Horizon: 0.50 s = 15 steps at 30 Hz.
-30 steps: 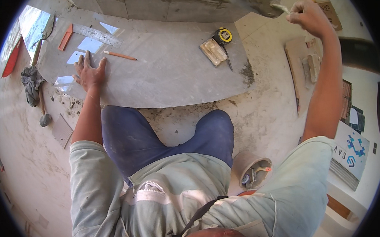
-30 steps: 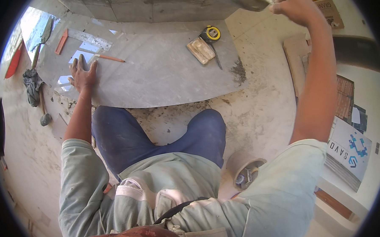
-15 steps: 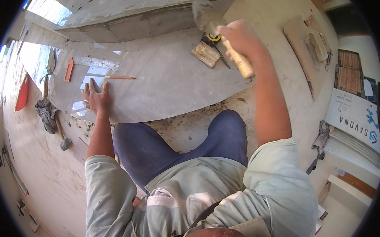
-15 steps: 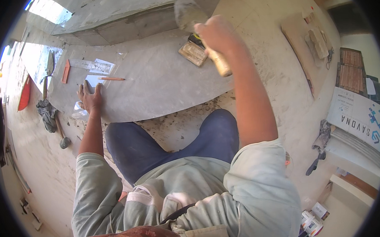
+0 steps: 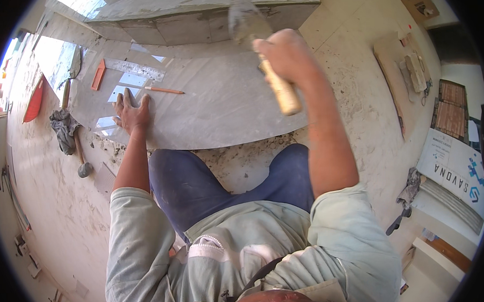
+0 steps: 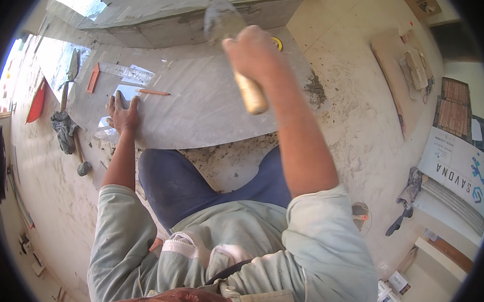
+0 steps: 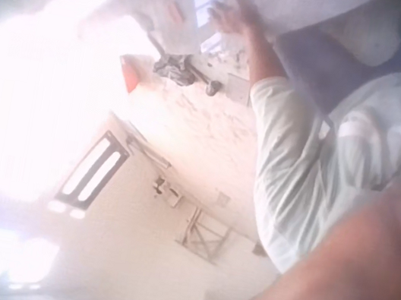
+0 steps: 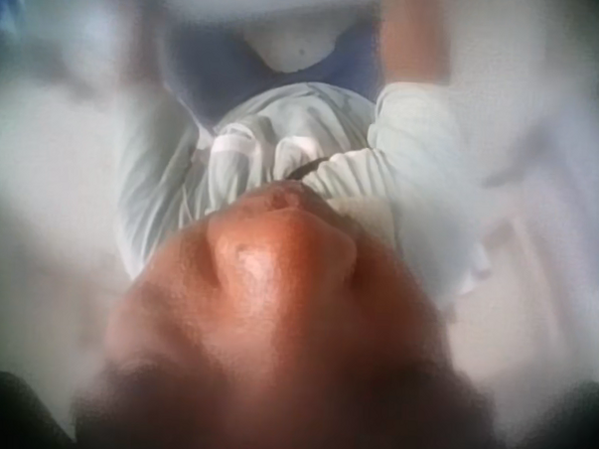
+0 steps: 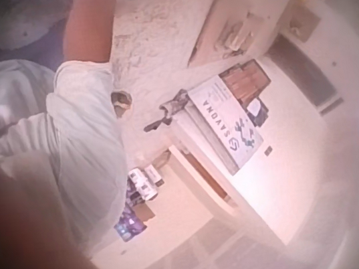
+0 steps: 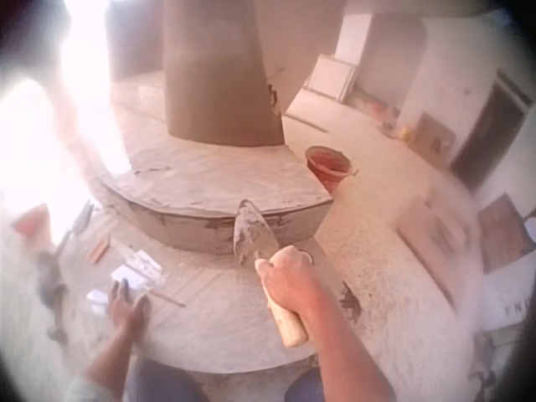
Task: The person applies mortar to the side of a concrete stair using a trowel and presses a tile onto the surface.
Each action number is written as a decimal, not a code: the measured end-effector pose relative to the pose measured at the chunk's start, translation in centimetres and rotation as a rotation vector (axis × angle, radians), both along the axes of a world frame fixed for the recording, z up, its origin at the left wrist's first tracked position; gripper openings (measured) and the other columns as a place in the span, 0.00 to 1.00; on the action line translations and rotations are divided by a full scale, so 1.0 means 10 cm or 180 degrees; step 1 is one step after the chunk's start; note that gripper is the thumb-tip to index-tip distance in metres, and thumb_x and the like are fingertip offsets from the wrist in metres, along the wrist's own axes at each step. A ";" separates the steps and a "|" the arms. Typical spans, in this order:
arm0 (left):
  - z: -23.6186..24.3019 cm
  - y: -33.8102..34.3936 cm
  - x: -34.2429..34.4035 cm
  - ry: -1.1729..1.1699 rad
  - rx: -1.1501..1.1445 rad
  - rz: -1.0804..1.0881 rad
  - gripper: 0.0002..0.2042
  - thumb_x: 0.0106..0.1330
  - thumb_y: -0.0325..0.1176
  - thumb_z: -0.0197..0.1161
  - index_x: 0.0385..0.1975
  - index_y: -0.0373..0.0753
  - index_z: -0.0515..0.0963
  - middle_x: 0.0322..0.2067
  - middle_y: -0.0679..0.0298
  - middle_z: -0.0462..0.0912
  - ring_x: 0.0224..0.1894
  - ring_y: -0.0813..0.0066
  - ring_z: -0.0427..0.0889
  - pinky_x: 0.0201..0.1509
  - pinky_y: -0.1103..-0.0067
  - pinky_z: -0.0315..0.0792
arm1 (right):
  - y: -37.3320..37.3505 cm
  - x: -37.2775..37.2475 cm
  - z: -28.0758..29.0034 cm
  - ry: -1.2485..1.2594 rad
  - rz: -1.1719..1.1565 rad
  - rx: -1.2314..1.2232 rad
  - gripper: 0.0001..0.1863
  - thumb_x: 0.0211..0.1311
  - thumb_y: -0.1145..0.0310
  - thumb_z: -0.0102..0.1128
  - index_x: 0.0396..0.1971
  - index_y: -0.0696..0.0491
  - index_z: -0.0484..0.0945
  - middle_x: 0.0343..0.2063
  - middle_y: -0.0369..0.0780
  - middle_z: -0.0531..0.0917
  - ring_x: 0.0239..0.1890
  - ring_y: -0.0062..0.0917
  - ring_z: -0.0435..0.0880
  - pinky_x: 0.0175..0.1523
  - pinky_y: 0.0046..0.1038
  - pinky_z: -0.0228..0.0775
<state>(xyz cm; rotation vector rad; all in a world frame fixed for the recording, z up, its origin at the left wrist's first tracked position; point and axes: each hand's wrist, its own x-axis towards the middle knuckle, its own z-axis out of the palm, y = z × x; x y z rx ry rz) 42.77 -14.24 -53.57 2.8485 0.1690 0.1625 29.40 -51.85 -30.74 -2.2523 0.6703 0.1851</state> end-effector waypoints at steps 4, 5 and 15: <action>-0.01 0.03 0.01 0.0028 0.0015 0.0040 0.41 0.58 0.63 0.66 0.73 0.59 0.67 0.76 0.66 0.60 0.81 0.64 0.48 0.81 0.50 0.35 | 0.59 0.29 0.03 -0.0163 0.0150 -0.0244 0.23 0.70 0.56 0.56 0.28 0.63 0.82 0.27 0.54 0.85 0.28 0.36 0.89 0.43 0.41 0.82; -0.01 0.04 0.01 -0.0005 0.0014 0.0021 0.41 0.58 0.63 0.66 0.73 0.59 0.67 0.76 0.67 0.60 0.81 0.64 0.48 0.81 0.50 0.35 | 0.66 0.29 0.07 -0.0198 0.0099 -0.0321 0.23 0.70 0.56 0.56 0.23 0.60 0.82 0.22 0.51 0.85 0.22 0.31 0.88 0.39 0.39 0.82; 0.04 0.00 -0.06 -0.0020 -0.0054 0.0007 0.41 0.58 0.64 0.66 0.73 0.59 0.66 0.76 0.67 0.59 0.81 0.65 0.47 0.81 0.49 0.34 | -0.44 -0.23 0.17 -0.0213 -0.1604 0.0697 0.20 0.72 0.58 0.59 0.39 0.65 0.75 0.23 0.44 0.80 0.16 0.27 0.80 0.17 0.30 0.73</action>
